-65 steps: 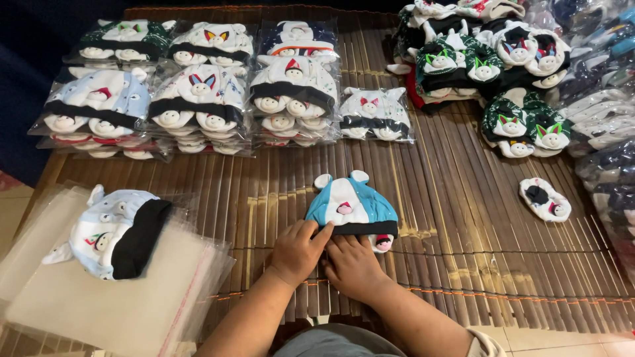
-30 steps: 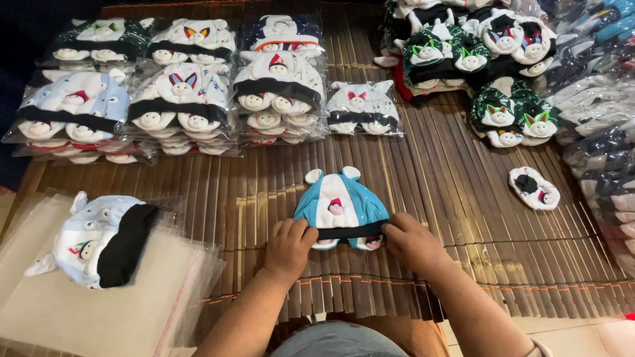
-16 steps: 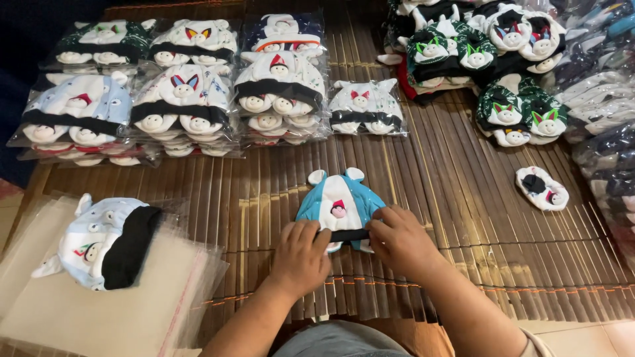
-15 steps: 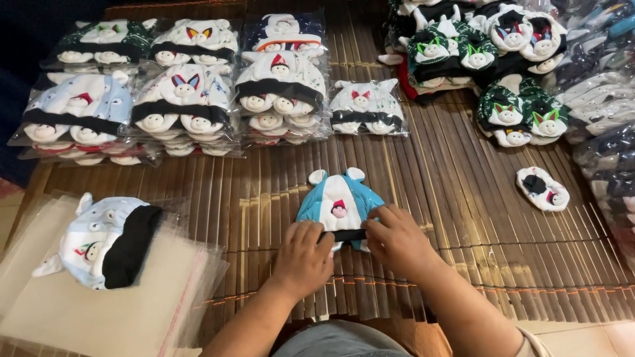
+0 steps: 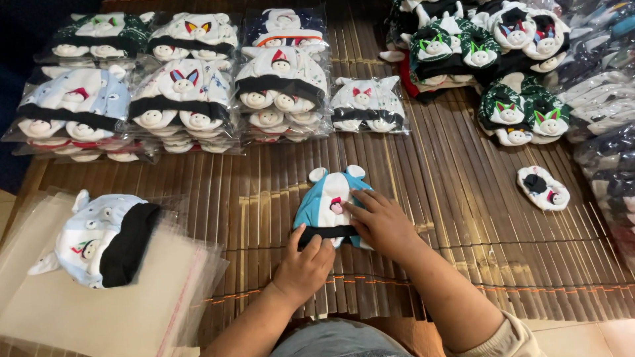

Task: Packaging baby hats and booties into clear plastic bags

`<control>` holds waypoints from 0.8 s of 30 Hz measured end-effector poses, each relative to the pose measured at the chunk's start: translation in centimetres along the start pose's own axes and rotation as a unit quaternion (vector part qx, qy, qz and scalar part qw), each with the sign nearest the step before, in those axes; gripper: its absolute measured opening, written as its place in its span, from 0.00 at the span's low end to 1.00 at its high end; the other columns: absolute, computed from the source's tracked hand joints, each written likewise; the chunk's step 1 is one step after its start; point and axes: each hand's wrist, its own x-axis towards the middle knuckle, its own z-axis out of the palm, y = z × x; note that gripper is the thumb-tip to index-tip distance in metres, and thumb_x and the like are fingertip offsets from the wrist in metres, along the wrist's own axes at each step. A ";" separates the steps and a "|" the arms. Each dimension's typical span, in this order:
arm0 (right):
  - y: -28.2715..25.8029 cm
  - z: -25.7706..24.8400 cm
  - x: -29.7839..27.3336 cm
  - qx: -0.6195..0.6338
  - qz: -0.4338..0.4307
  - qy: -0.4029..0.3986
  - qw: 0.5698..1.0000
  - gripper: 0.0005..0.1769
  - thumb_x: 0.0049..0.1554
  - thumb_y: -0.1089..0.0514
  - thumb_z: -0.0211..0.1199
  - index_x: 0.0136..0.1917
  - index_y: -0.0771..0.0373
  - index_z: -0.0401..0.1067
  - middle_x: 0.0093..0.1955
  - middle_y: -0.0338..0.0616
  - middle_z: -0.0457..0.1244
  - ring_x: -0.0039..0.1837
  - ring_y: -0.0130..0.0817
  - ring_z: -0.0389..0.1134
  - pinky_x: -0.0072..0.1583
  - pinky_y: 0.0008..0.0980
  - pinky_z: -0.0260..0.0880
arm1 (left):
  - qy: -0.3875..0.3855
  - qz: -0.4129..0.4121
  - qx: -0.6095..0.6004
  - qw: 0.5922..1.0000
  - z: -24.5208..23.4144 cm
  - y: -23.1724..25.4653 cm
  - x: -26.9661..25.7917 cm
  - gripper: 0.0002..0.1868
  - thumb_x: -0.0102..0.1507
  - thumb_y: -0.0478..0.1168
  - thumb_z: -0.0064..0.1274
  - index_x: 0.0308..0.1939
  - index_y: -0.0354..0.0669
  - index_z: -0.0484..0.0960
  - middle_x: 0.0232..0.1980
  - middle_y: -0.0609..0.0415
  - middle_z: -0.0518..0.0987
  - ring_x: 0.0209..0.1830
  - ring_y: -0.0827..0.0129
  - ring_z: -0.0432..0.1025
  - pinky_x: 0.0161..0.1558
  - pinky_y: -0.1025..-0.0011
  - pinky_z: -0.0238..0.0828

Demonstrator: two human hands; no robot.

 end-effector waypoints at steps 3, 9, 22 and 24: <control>0.1 0.2 0.1 0.005 0.012 -0.004 1.000 0.26 0.55 0.50 0.65 0.67 0.47 0.72 0.72 0.43 0.62 0.70 0.45 0.64 0.59 0.43 0.66 | -0.002 0.017 -0.015 1.000 -0.2 -0.1 -0.1 0.11 0.64 0.35 0.56 0.49 0.37 0.84 0.53 0.51 0.71 0.55 0.62 0.63 0.71 0.43 0.57; -0.2 0.1 0.1 -0.006 0.018 -0.012 1.000 0.25 0.55 0.50 0.65 0.66 0.46 0.72 0.72 0.41 0.62 0.70 0.44 0.64 0.56 0.42 0.65 | -0.048 0.011 -0.041 0.998 0.8 0.1 -1.5 0.09 0.64 0.38 0.53 0.47 0.41 0.82 0.51 0.52 0.70 0.56 0.60 0.62 0.73 0.38 0.51; -2.3 1.5 -0.5 -0.055 0.012 -0.023 0.998 0.34 0.62 0.34 0.50 0.80 0.37 0.57 0.82 0.38 0.52 0.83 0.40 0.47 0.74 0.54 0.49 | -0.124 -0.173 -0.131 0.968 2.0 -1.4 -1.2 0.41 0.68 0.60 0.42 0.78 0.38 0.57 0.79 0.31 0.56 0.79 0.38 0.52 0.72 0.38 0.45; -2.3 1.6 -0.8 -0.069 0.018 -0.050 0.996 0.34 0.62 0.32 0.47 0.80 0.31 0.55 0.81 0.34 0.52 0.83 0.37 0.48 0.74 0.53 0.50 | -0.108 -0.162 -0.123 0.973 1.6 -1.3 -1.4 0.42 0.67 0.60 0.44 0.77 0.36 0.60 0.76 0.27 0.60 0.76 0.35 0.55 0.69 0.37 0.50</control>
